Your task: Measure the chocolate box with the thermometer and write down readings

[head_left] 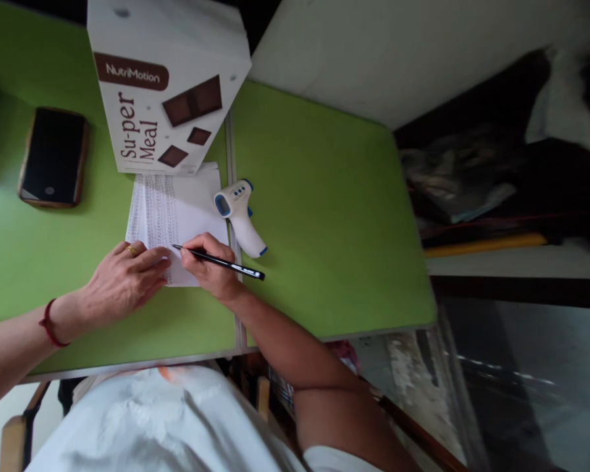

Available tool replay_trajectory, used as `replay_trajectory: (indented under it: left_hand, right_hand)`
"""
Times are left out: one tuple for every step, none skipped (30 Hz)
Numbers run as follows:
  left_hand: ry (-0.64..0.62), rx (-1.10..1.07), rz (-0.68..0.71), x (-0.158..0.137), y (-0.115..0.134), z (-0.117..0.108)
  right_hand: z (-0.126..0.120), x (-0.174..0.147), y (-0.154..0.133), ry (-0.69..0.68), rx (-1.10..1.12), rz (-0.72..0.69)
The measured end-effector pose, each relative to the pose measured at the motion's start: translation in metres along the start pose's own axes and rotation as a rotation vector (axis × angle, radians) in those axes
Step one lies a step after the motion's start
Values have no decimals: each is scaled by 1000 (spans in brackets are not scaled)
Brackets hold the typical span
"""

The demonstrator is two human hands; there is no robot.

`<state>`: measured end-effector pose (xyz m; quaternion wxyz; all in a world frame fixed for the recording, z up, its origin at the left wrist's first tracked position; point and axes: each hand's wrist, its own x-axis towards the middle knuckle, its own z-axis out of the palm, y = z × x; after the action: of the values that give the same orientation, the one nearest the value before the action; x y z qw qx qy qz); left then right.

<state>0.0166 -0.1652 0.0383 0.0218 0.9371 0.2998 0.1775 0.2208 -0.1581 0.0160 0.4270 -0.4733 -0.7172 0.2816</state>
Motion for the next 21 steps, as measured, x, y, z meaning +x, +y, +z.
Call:
replay_trajectory:
  left_hand:
    - [-3, 0, -1, 0, 0, 0]
    - [-5, 2, -1, 0, 0, 0]
    - [-5, 5, -1, 0, 0, 0]
    - [-3, 9, -1, 0, 0, 0]
    - [-1, 14, -1, 0, 0, 0]
    - [-1, 18, 1, 0, 0, 1]
    - [-1, 19, 1, 0, 0, 1]
    - [-2, 20, 0, 0, 0, 1]
    - [-4, 22, -1, -1, 0, 1]
    - [-7, 25, -4, -1, 0, 1]
    - [-11, 26, -6, -1, 0, 0]
    - [-17, 27, -8, 0, 0, 0]
    - [-22, 28, -7, 0, 0, 0]
    - [-26, 26, -5, 0, 0, 0]
    - [-28, 24, -3, 0, 0, -1]
    - [-30, 22, -2, 0, 0, -1]
    - [-32, 21, -1, 0, 0, -1]
    - [-33, 20, -2, 0, 0, -1]
    - [-34, 20, -3, 0, 0, 0]
    - [-36, 19, -6, 0, 0, 0]
    - [-38, 19, -8, 0, 0, 0]
  right_hand:
    - [0, 0, 0, -1, -4, 1]
    - [0, 0, 0, -6, -11, 4]
    - [0, 0, 0, -10, -18, 8]
    - [0, 0, 0, -15, -24, 12]
    - [0, 0, 0, -21, -27, 13]
    - [0, 0, 0, -27, -28, 14]
    - [-1, 1, 0, -33, -29, 17]
    - [-1, 1, 0, -39, -31, 22]
    - [-1, 1, 0, -44, -32, 27]
    - [-1, 1, 0, -50, -32, 31]
    - [-1, 1, 0, -51, -29, 33]
    - [-1, 1, 0, -50, -23, 31]
    - [0, 1, 0, -46, -17, 26]
    - [0, 1, 0, -43, -15, 22]
    - [0, 1, 0, -41, -17, 21]
    - [0, 1, 0, -41, -21, 23]
    - [0, 1, 0, -43, -26, 29]
    - [0, 1, 0, -48, -29, 37]
    - [-1, 1, 0, -55, -30, 45]
    - [-1, 2, 0, -61, -30, 51]
    - [-1, 2, 0, -64, -30, 53]
